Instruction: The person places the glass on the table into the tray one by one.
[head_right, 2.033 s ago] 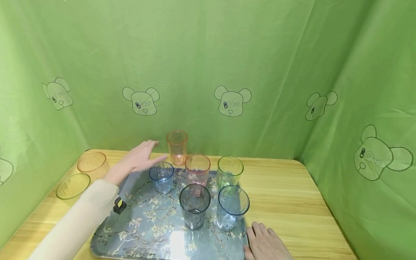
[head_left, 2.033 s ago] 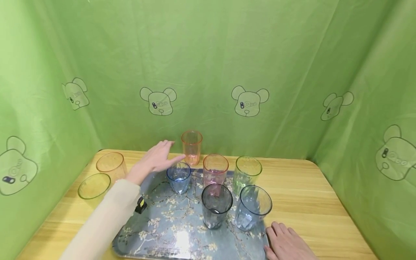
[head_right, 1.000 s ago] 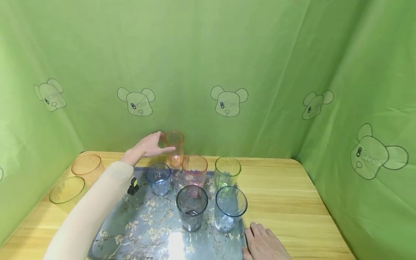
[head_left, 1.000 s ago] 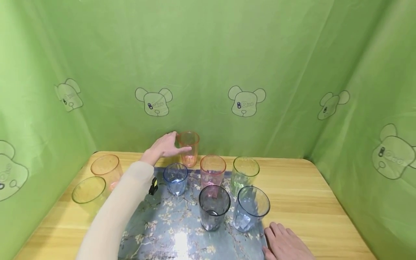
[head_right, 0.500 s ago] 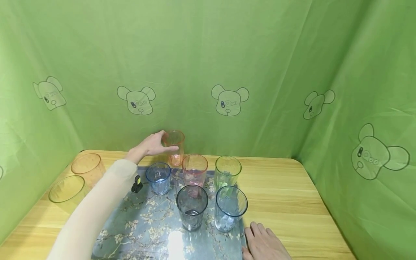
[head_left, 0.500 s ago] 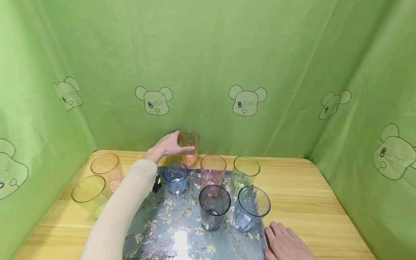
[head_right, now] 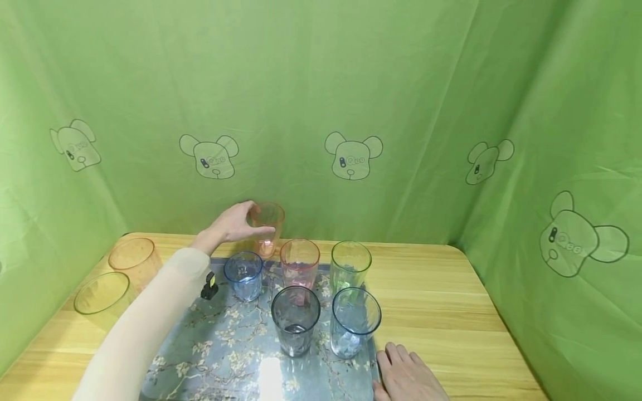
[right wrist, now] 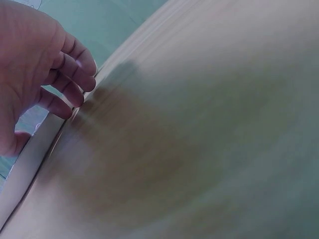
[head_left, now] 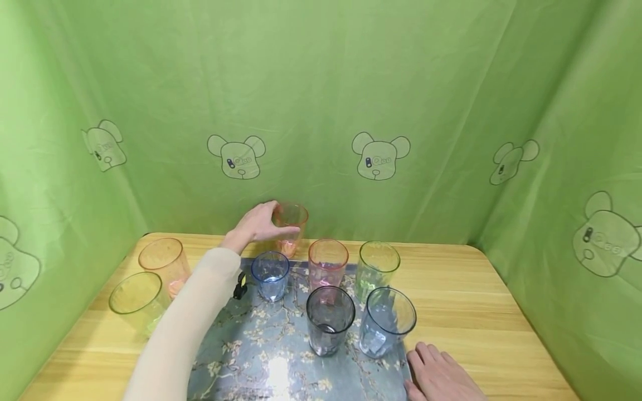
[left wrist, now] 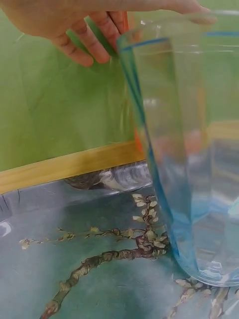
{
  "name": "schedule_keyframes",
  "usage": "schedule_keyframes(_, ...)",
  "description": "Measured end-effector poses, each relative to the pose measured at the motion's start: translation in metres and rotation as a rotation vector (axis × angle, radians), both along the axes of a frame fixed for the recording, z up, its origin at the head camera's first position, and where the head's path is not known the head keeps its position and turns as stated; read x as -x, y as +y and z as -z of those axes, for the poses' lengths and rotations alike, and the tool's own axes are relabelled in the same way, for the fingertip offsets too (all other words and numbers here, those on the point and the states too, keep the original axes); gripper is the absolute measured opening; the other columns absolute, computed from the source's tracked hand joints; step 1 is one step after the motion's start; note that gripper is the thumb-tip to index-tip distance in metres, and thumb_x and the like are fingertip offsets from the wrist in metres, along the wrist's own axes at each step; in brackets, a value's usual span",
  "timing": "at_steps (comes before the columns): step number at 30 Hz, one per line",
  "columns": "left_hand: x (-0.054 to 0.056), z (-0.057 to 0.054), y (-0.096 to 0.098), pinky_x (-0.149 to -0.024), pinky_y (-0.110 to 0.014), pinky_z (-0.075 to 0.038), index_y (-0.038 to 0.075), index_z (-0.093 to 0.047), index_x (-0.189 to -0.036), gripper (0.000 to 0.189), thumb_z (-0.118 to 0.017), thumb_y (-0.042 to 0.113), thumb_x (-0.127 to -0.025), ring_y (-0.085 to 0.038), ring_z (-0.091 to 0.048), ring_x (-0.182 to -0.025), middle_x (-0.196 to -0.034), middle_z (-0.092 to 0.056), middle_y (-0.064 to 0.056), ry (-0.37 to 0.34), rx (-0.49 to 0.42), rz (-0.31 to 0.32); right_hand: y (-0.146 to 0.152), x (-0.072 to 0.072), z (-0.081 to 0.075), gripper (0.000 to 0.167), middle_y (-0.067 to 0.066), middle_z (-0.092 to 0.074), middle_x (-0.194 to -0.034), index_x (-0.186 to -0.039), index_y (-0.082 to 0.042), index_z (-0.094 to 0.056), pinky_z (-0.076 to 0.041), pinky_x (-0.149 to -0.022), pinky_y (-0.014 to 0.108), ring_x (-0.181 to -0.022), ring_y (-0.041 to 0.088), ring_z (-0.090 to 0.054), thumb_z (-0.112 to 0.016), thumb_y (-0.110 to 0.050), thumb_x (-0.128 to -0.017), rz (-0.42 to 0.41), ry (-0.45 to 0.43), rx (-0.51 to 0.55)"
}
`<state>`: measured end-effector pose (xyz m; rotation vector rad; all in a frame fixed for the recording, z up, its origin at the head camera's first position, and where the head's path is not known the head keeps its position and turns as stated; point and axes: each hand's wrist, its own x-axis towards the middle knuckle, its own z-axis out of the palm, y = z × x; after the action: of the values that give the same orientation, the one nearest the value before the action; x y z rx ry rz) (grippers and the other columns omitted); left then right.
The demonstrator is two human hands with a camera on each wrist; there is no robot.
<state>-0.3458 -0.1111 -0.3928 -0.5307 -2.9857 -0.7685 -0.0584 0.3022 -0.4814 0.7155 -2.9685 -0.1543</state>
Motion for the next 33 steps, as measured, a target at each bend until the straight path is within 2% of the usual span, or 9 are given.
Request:
schedule_keyframes(7, -0.003, 0.0, -0.004, -0.104, -0.053, -0.054, 0.01, -0.055, -0.138, 0.092, -0.074, 0.078, -0.079, -0.032, -0.062, -0.121, -0.131, -0.063, -0.014, 0.052, 0.008, -0.012, -0.002, -0.001, -0.001, 0.03, -0.009, -0.038, -0.087, -0.096, -0.018, -0.056, -0.033, -0.064, 0.028, -0.078, 0.009, -0.037, -0.072, -0.043, -0.091, 0.007, -0.01, 0.006)
schedule_keyframes(16, -0.007, -0.005, -0.012, -0.097, -0.049, -0.055, 0.01, -0.057, -0.131, 0.087, -0.072, 0.078, -0.079, -0.028, -0.058, -0.11, -0.12, -0.061, -0.01, 0.16, 0.018, -0.024, -0.001, -0.001, -0.001, 0.031, -0.009, -0.038, -0.087, -0.095, -0.019, -0.055, -0.032, -0.064, 0.028, -0.078, 0.01, -0.037, -0.072, -0.044, -0.09, 0.002, 0.002, 0.009)
schedule_keyframes(23, -0.01, -0.008, -0.018, -0.093, -0.046, -0.054, 0.011, -0.059, -0.131, 0.086, -0.075, 0.076, -0.077, -0.025, -0.056, -0.106, -0.116, -0.062, -0.009, 0.253, 0.028, -0.027, -0.002, 0.0, -0.002, 0.031, -0.008, -0.04, -0.088, -0.095, -0.018, -0.056, -0.033, -0.065, 0.03, -0.079, 0.011, -0.039, -0.071, -0.045, -0.092, 0.021, -0.047, 0.009)
schedule_keyframes(33, -0.02, -0.018, -0.032, -0.09, -0.042, -0.049, 0.011, -0.061, -0.123, 0.081, -0.075, 0.076, -0.076, -0.025, -0.055, -0.103, -0.112, -0.065, -0.007, 0.387, 0.112, 0.0, -0.001, 0.0, -0.005, 0.032, -0.007, -0.041, -0.089, -0.097, -0.017, -0.057, -0.032, -0.064, 0.029, -0.078, 0.011, -0.038, -0.07, -0.046, -0.093, 0.033, -0.093, 0.018)
